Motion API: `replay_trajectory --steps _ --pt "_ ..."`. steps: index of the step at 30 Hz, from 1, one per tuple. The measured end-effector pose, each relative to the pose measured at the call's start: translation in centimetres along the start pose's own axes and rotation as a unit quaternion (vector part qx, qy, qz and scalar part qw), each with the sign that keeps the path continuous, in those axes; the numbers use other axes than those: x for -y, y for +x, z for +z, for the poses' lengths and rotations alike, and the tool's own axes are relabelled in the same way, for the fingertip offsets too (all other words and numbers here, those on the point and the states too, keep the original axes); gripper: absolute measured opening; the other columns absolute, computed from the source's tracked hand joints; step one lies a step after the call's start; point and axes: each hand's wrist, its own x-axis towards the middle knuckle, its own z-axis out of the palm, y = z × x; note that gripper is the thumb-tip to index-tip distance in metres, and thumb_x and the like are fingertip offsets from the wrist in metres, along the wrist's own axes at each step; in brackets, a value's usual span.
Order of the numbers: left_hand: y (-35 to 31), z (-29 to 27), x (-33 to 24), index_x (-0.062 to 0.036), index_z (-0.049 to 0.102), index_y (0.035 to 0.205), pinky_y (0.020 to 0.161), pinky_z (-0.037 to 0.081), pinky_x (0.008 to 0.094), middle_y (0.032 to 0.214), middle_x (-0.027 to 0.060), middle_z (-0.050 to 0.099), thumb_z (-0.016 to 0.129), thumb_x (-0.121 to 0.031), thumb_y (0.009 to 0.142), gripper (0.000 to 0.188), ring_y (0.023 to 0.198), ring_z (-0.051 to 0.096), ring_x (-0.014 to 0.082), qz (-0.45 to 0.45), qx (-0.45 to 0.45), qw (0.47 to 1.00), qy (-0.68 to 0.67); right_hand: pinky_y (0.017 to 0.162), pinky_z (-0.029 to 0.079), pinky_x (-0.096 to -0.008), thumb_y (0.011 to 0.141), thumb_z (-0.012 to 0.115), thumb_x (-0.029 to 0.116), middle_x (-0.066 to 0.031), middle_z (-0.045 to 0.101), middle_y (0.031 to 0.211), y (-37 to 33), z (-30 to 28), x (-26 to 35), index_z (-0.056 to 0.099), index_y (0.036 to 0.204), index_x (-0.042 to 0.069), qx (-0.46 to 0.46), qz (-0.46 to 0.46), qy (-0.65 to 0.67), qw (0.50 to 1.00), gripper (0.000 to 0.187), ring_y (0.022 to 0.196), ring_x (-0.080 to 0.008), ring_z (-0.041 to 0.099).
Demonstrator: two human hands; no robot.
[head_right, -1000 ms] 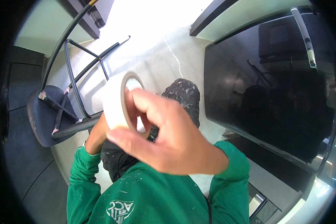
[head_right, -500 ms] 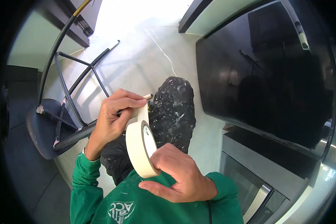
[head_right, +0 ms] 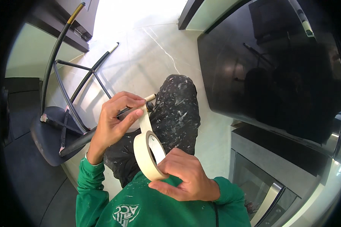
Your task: The person applies masking tape to the gold-colored tips of a black bar stool's legs, wrapping the tape around each tip one at a time.
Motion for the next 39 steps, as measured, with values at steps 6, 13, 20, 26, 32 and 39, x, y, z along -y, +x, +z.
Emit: replay_trajectory --steps 6,13,20,26,32,39 --pt "0.1 0.2 -0.2 0.0017 0.071 0.102 0.085 0.055 0.0346 0.106 0.0144 0.075 0.079 -0.009 0.094 0.016 0.096 0.072 0.0237 -0.029 0.001 1.0 -0.008 0.067 0.048 -0.036 0.086 0.087 0.027 -0.0077 0.067 0.077 -1.5 0.5 -1.9 0.069 0.081 0.002 -0.01 0.002 -0.027 1.0 0.032 0.07 -0.0256 0.062" --pt "0.1 0.4 -0.9 -0.001 0.074 0.112 0.081 0.054 0.0331 0.103 0.0093 0.075 0.083 -0.012 0.091 0.025 0.09 0.069 0.0197 -0.104 0.013 0.995 0.0 0.068 0.054 -0.0409 0.091 0.083 0.031 -0.015 0.072 0.083 -2.8 1.4 -5.5 0.071 0.085 -0.003 -0.064 0.019 -0.072 0.995 0.036 0.075 -0.034 0.069" --pt "0.3 0.2 -1.1 -0.0003 0.074 0.115 0.074 0.053 0.0326 0.096 0.0111 0.071 0.082 -0.013 0.091 0.028 0.083 0.068 0.0207 -0.058 0.033 0.997 0.046 0.061 0.054 -0.0456 0.101 0.07 0.039 -0.0191 0.072 0.078 -0.9 2.0 -7.3 0.066 0.116 0.0 -0.084 0.143 -0.192 0.967 0.043 0.067 -0.0379 0.071" --pt "-0.1 0.8 -0.1 -0.0009 0.075 0.116 0.074 0.053 0.0318 0.099 0.0112 0.074 0.083 -0.011 0.091 0.028 0.084 0.068 0.0199 -0.031 0.023 0.998 0.059 0.063 0.053 -0.0526 0.099 0.065 0.023 -0.0229 0.066 0.07 1.5 2.7 -7.5 0.036 0.159 0.001 -0.072 0.161 -0.172 0.969 0.07 0.065 -0.0449 0.068" --pt "-0.5 0.7 0.1 0.0014 0.075 0.119 0.077 0.054 0.0298 0.104 0.0105 0.076 0.081 -0.012 0.093 0.03 0.084 0.068 0.015 -0.074 0.025 0.996 0.036 0.069 0.053 -0.0522 0.088 0.064 0.005 -0.0286 0.069 0.086 3.6 3.1 -10.3 0.05 0.142 -0.002 -0.08 0.061 0.008 0.995 0.057 0.08 -0.0464 0.071" --pt "-0.7 0.6 0.8 0.0013 0.075 0.119 0.074 0.052 0.0282 0.1 0.0089 0.076 0.075 -0.017 0.1 0.026 0.082 0.065 0.0115 -0.05 0.009 0.998 0.045 0.077 0.052 -0.0459 0.093 0.078 0.022 -0.0226 0.063 0.087 3.5 3.4 -10.2 0.073 0.102 -0.005 -0.159 0.063 -0.06 0.983 0.028 0.084 -0.0382 0.066"
